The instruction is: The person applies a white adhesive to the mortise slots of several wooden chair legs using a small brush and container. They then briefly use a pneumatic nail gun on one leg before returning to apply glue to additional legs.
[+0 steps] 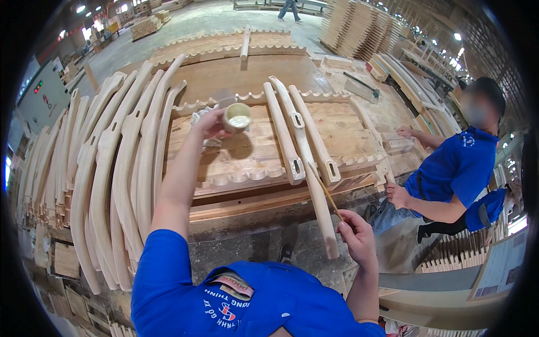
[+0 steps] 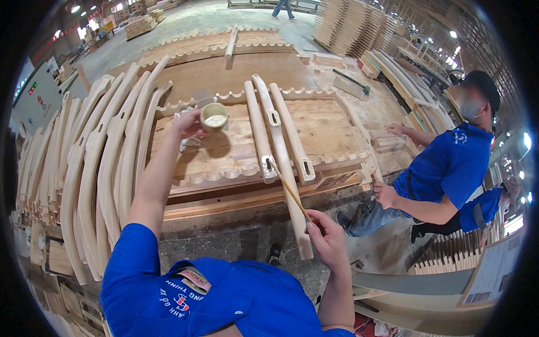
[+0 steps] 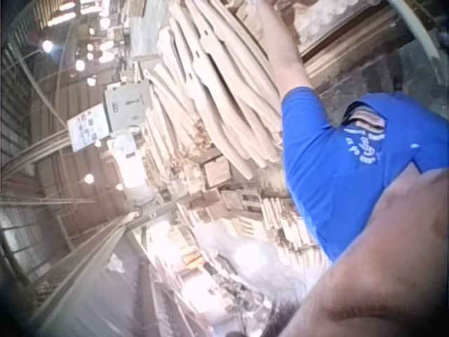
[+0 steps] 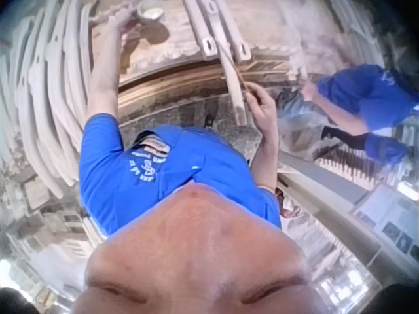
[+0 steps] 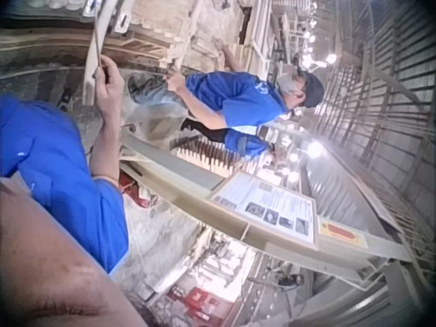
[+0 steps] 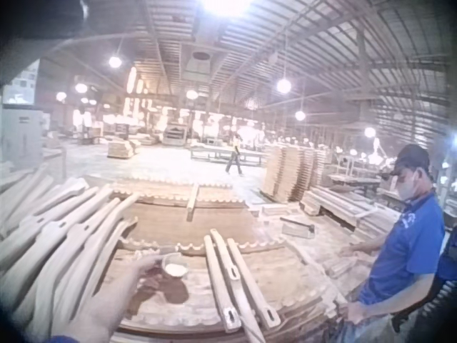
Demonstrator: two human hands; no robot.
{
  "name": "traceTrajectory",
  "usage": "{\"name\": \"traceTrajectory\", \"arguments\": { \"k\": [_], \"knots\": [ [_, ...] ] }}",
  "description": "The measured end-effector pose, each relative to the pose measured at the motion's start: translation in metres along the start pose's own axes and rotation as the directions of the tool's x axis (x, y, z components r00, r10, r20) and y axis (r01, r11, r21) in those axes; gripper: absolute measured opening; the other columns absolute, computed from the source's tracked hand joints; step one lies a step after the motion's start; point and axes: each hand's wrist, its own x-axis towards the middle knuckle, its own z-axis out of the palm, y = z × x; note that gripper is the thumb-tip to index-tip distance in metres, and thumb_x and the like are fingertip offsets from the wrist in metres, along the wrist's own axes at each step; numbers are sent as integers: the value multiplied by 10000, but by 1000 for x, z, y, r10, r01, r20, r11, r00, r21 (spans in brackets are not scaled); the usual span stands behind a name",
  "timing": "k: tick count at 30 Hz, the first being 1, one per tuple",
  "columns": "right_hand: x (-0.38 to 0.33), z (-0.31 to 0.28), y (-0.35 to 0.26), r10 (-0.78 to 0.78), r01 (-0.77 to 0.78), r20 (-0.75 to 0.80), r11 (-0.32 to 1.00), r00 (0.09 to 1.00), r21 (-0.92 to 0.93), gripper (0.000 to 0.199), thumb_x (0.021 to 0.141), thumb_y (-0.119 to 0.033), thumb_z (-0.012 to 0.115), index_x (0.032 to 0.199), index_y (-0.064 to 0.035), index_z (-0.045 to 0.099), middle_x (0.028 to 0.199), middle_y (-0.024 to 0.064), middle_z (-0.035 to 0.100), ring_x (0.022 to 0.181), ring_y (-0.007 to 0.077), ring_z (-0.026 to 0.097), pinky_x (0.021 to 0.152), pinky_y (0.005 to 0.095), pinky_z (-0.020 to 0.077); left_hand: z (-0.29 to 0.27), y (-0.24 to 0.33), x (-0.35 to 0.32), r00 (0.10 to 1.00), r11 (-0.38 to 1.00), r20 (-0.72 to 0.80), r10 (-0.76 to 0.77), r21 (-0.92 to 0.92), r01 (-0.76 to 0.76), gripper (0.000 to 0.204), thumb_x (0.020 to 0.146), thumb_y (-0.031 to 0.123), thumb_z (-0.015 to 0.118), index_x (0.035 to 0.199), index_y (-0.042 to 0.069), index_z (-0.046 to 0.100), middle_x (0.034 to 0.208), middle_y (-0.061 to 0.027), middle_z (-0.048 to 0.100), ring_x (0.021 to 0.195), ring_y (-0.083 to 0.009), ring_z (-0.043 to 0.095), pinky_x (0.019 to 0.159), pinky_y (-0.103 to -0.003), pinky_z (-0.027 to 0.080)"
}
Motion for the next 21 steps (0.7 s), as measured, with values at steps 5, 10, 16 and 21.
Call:
{"name": "traceTrajectory", "arguments": {
  "k": [5,10,16,21],
  "knots": [
    [6,14,-12,-5,5,36,1000,999,-10,264,913,-82,531,1163,-5,563,784,4,587,634,27,476,564,171,379,14,-4,35,998,994,-40,43,-102,-47,368,925,336,515,1207,101,496,1129,-135,573,939,-281,626,676,-481,583],
    [7,16,-10,-41,41,32,999,999,13,265,914,-83,530,1167,-10,561,791,3,585,633,30,483,557,169,383,-52,9,13,983,997,-182,12,-74,-25,342,935,296,472,1229,123,489,1161,-134,570,951,-294,634,677,-476,589],
    [18,40,-8,-8,4,73,998,997,60,292,902,-63,523,1190,-20,544,741,2,557,650,53,496,588,197,405,-80,6,-6,983,998,-179,-45,-43,38,329,914,362,529,1166,153,496,1059,-92,606,849,-269,656,653,-433,593],
    [45,73,-29,-38,36,169,999,985,12,345,885,-44,507,1230,-33,501,713,19,548,657,75,506,610,223,418,-99,-4,-4,948,990,-316,-28,122,70,263,898,335,564,1073,145,516,917,-40,615,749,-202,634,522,-338,534]
  ]
}}
